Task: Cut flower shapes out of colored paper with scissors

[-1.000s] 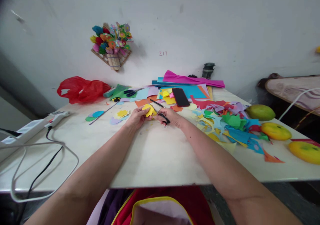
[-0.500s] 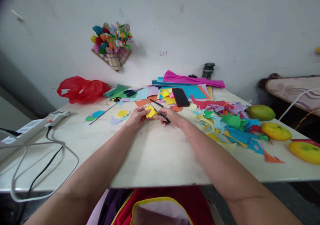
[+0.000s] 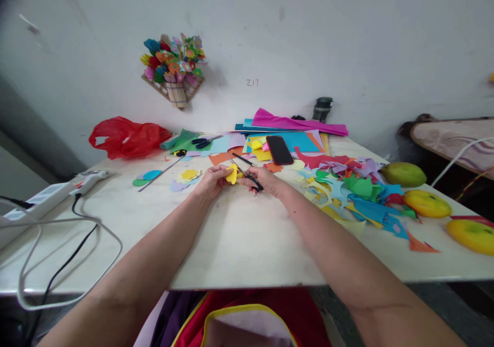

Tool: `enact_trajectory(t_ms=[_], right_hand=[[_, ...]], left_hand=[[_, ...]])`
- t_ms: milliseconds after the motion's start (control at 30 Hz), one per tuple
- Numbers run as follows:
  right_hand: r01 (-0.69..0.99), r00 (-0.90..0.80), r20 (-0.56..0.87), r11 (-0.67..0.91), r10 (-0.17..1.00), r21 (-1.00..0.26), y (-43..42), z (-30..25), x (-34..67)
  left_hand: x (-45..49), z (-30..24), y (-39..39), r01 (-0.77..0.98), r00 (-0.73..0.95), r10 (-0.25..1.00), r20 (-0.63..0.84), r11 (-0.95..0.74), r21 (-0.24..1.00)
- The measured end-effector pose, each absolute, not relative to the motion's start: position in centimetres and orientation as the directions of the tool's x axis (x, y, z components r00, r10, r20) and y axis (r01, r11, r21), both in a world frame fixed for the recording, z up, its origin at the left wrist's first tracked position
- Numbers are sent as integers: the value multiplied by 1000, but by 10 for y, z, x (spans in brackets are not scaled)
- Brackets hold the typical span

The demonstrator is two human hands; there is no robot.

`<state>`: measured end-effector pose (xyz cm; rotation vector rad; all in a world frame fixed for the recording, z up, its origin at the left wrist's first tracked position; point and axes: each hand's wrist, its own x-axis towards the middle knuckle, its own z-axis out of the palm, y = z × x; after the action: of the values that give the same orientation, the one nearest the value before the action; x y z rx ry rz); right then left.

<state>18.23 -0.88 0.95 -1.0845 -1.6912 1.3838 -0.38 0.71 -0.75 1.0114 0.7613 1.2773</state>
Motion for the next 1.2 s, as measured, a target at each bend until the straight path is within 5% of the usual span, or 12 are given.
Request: enact_trajectory(t_ms=[1200], right_hand=[[152,-400,32,101,916,-983,-3,2,182]], left_hand=[[-4,-9,10,-372,153,987,54,7,928]])
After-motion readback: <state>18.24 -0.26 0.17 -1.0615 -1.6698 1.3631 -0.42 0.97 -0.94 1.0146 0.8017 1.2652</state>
